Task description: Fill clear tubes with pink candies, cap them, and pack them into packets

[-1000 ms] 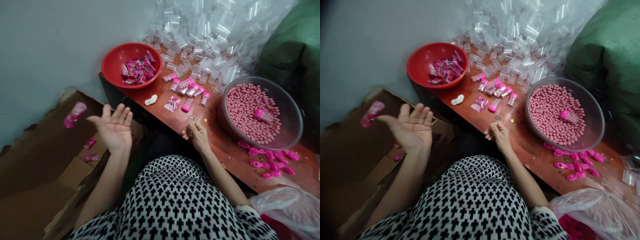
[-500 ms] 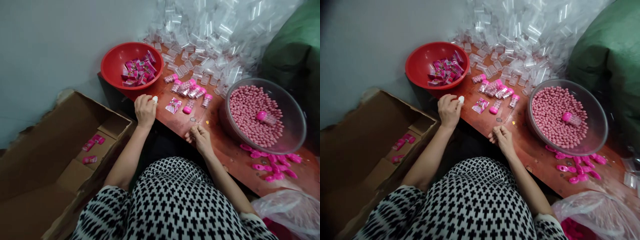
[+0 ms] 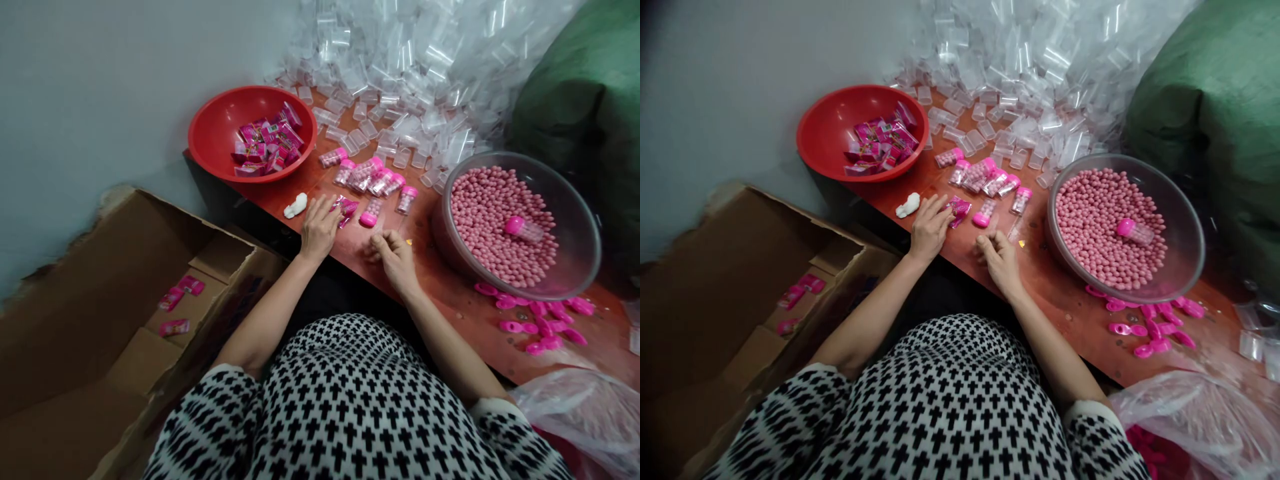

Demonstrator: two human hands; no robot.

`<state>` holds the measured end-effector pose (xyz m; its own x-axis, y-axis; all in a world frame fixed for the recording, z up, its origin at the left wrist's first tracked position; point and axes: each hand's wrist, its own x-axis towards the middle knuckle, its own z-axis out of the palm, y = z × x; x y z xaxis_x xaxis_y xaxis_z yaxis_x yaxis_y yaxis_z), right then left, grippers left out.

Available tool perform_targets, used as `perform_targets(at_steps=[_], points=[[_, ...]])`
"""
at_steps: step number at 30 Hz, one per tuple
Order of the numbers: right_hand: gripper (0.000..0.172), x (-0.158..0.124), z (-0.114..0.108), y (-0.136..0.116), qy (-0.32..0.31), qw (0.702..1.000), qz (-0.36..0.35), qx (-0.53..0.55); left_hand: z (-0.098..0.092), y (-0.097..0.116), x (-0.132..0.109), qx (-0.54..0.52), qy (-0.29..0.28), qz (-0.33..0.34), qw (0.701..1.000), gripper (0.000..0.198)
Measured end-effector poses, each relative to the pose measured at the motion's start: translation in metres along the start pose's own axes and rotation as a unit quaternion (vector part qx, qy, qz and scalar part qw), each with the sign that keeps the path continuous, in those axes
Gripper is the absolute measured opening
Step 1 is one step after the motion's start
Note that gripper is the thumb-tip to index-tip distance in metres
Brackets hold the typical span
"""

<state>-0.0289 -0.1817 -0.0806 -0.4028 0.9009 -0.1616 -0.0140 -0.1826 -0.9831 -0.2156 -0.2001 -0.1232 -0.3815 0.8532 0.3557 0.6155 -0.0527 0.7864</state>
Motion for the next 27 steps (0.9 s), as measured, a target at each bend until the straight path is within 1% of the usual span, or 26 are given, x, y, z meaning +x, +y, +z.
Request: perform_targets(at_steps=[2, 4, 5, 6, 7, 8, 10, 11, 12, 13, 14, 15, 16, 17, 18, 19, 20, 21, 22, 23, 24, 25, 27], points=[[0.049, 0.013, 0.004, -0.001, 0.021, 0.999, -0.028, 0.026, -0.001, 0.016, -0.011, -0.044, -0.005, 0.004, 0.999, 0.017], [0.053, 0.022, 0.006, -0.002, 0.01, 0.998, -0.031, 0.051, -0.003, 0.035, -0.024, -0.103, -0.015, -0.002, 0.995, 0.019], [0.053, 0.024, 0.006, -0.001, -0.002, 0.998, -0.025, 0.057, -0.004, 0.043, -0.031, -0.138, -0.016, -0.022, 0.99, 0.022], [0.052, 0.024, 0.004, -0.001, -0.016, 0.998, -0.014, 0.06, -0.006, 0.05, -0.038, -0.177, -0.018, -0.058, 0.982, 0.027], [0.051, 0.022, 0.003, -0.001, -0.033, 0.998, -0.001, 0.059, -0.008, 0.055, -0.043, -0.221, -0.025, -0.108, 0.969, 0.032], [0.051, 0.019, 0.0, 0.0, -0.053, 0.997, 0.011, 0.054, -0.01, 0.058, -0.048, -0.271, -0.044, -0.166, 0.947, 0.037], [0.051, 0.012, -0.007, 0.001, -0.1, 0.994, 0.024, 0.036, -0.013, 0.06, -0.052, -0.372, -0.109, -0.275, 0.88, 0.046], [0.051, 0.01, -0.01, 0.0, -0.125, 0.992, 0.025, 0.021, -0.014, 0.06, -0.053, -0.412, -0.139, -0.314, 0.844, 0.049], [0.049, 0.009, -0.014, -0.001, -0.149, 0.989, 0.019, -0.001, -0.015, 0.06, -0.053, -0.441, -0.158, -0.343, 0.814, 0.05], [0.045, 0.009, -0.018, -0.003, -0.17, 0.985, 0.006, -0.034, -0.016, 0.059, -0.053, -0.456, -0.164, -0.363, 0.796, 0.05], [0.039, 0.012, -0.021, -0.005, -0.183, 0.98, -0.019, -0.081, -0.016, 0.059, -0.053, -0.459, -0.156, -0.376, 0.789, 0.048], [0.031, 0.017, -0.025, -0.009, -0.188, 0.97, -0.055, -0.143, -0.017, 0.059, -0.054, -0.455, -0.142, -0.384, 0.79, 0.046], [0.024, 0.024, -0.028, -0.014, -0.183, 0.953, -0.103, -0.218, -0.017, 0.059, -0.054, -0.449, -0.128, -0.39, 0.794, 0.044], [0.021, 0.034, -0.031, -0.02, -0.171, 0.925, -0.157, -0.301, -0.017, 0.06, -0.055, -0.443, -0.116, -0.394, 0.797, 0.042], [0.024, 0.045, -0.033, -0.025, -0.157, 0.885, -0.21, -0.384, -0.017, 0.061, -0.055, -0.441, -0.105, -0.4, 0.797, 0.041], [0.029, 0.056, -0.034, -0.031, -0.15, 0.837, -0.252, -0.462, -0.017, 0.061, -0.056, -0.442, -0.094, -0.408, 0.793, 0.039], [0.035, 0.067, -0.034, -0.036, -0.158, 0.785, -0.278, -0.53, -0.018, 0.062, -0.057, -0.448, -0.084, -0.417, 0.787, 0.038], [0.04, 0.077, -0.034, -0.04, -0.172, 0.736, -0.29, -0.587, -0.018, 0.062, -0.057, -0.455, -0.073, -0.427, 0.778, 0.036], [0.043, 0.085, -0.033, -0.042, -0.185, 0.693, -0.29, -0.634, -0.018, 0.062, -0.057, -0.464, -0.057, -0.438, 0.768, 0.034], [0.044, 0.091, -0.032, -0.044, -0.195, 0.657, -0.282, -0.671, -0.019, 0.062, -0.056, -0.474, -0.038, -0.448, 0.757, 0.032], [0.045, 0.094, -0.031, -0.045, -0.199, 0.631, -0.271, -0.699, -0.019, 0.061, -0.054, -0.485, -0.018, -0.458, 0.745, 0.03], [0.044, 0.095, -0.031, -0.046, -0.199, 0.613, -0.259, -0.72, -0.02, 0.061, -0.053, -0.498, 0.004, -0.466, 0.731, 0.027], [0.043, 0.091, -0.033, -0.046, -0.193, 0.593, -0.244, -0.742, -0.02, 0.059, -0.048, -0.528, 0.044, -0.477, 0.701, 0.023]])
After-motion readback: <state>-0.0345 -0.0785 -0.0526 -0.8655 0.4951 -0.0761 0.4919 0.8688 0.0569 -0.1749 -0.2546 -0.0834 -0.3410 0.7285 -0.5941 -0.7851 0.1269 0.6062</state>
